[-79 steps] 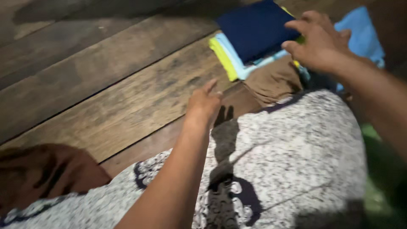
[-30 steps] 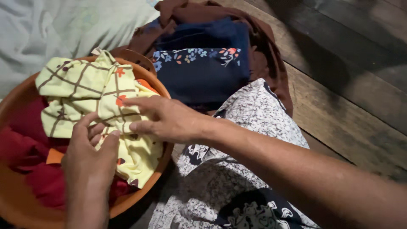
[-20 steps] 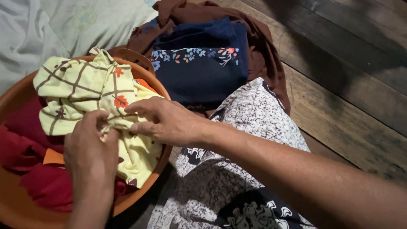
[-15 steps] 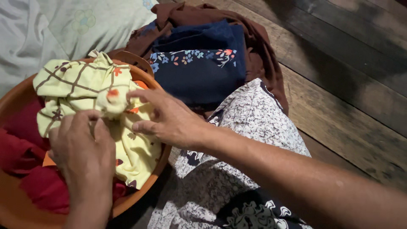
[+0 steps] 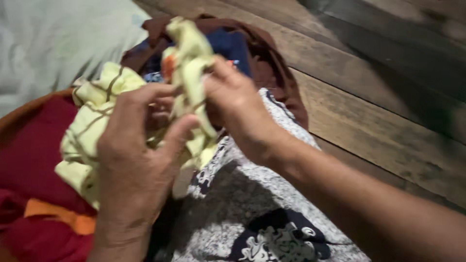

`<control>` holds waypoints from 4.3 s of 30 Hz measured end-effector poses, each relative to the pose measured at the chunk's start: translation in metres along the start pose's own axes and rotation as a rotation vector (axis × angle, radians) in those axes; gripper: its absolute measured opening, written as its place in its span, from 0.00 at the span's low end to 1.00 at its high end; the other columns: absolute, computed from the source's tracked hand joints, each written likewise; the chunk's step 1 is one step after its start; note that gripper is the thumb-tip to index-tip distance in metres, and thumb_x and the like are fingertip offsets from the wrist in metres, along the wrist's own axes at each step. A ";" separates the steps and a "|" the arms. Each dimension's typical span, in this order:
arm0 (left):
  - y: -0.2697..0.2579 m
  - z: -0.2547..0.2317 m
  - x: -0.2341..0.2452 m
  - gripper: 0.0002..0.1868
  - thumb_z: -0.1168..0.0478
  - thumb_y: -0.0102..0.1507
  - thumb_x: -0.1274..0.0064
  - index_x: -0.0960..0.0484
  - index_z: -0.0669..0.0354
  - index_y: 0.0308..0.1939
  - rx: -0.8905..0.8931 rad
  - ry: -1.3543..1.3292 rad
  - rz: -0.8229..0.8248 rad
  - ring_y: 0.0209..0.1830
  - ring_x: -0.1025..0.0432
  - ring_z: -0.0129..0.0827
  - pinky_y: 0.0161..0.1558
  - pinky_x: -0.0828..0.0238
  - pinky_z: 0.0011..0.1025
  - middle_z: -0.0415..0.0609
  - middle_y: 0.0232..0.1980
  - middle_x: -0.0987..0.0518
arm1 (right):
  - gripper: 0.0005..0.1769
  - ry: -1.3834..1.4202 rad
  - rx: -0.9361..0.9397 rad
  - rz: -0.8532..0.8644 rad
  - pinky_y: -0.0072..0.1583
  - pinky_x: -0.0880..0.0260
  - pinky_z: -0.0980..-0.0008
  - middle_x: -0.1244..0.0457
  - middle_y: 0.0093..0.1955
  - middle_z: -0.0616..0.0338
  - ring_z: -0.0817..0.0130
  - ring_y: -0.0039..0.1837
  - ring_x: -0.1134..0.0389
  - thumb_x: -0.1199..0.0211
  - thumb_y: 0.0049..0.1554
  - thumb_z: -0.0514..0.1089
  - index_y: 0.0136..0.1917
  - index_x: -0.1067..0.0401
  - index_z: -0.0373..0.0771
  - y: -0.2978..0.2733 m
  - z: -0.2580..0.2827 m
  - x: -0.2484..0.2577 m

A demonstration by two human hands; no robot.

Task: The person folds several small garments one by one, including a yellow cloth, a white floral-patterned cloth, a light blue garment, and a yellow checkered cloth. Each item is smoothed, folded into a compact rectangle, and placed on a growing stack to the right.

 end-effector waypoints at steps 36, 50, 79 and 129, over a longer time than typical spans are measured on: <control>0.022 -0.129 -0.322 0.12 0.49 0.66 0.42 0.09 0.39 0.51 0.004 0.516 1.038 0.28 0.25 0.27 0.36 0.26 0.34 0.46 0.34 0.13 | 0.04 -0.687 0.327 -1.078 0.53 0.22 0.65 0.32 0.50 0.59 0.75 0.48 0.26 0.42 0.67 0.41 0.51 0.28 0.41 -0.321 0.173 0.374; -0.040 -0.067 -0.356 0.12 0.64 0.60 0.41 0.20 0.52 0.47 0.202 0.082 0.996 0.46 0.23 0.33 0.47 0.19 0.30 0.43 0.47 0.20 | 0.15 -0.708 -0.375 -1.123 0.62 0.29 0.60 0.35 0.60 0.56 0.59 0.61 0.32 0.44 0.60 0.33 0.59 0.26 0.40 -0.385 0.056 0.443; 0.012 -0.125 -0.397 0.11 0.61 0.61 0.41 0.21 0.58 0.45 -0.223 0.219 0.679 0.39 0.24 0.44 0.44 0.26 0.45 0.52 0.41 0.22 | 0.18 -0.397 -0.073 -1.075 0.59 0.22 0.49 0.34 0.50 0.64 0.68 0.55 0.29 0.50 0.56 0.38 0.60 0.34 0.40 -0.334 0.113 0.412; -0.101 0.008 -0.474 0.24 0.64 0.60 0.52 0.19 0.43 0.60 0.148 0.344 0.954 0.55 0.25 0.52 0.55 0.29 0.48 0.55 0.57 0.20 | 0.29 -1.476 -0.139 -1.053 0.70 0.38 0.50 0.40 0.69 0.43 0.46 0.71 0.39 0.36 0.59 0.39 0.72 0.39 0.36 -0.346 -0.019 0.410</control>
Point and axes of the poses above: each hand's wrist, its own y-axis towards the middle knuckle, its own x-axis out of the back of the hand, z = x × y, the point moved 10 cm from there along y, towards the middle knuckle
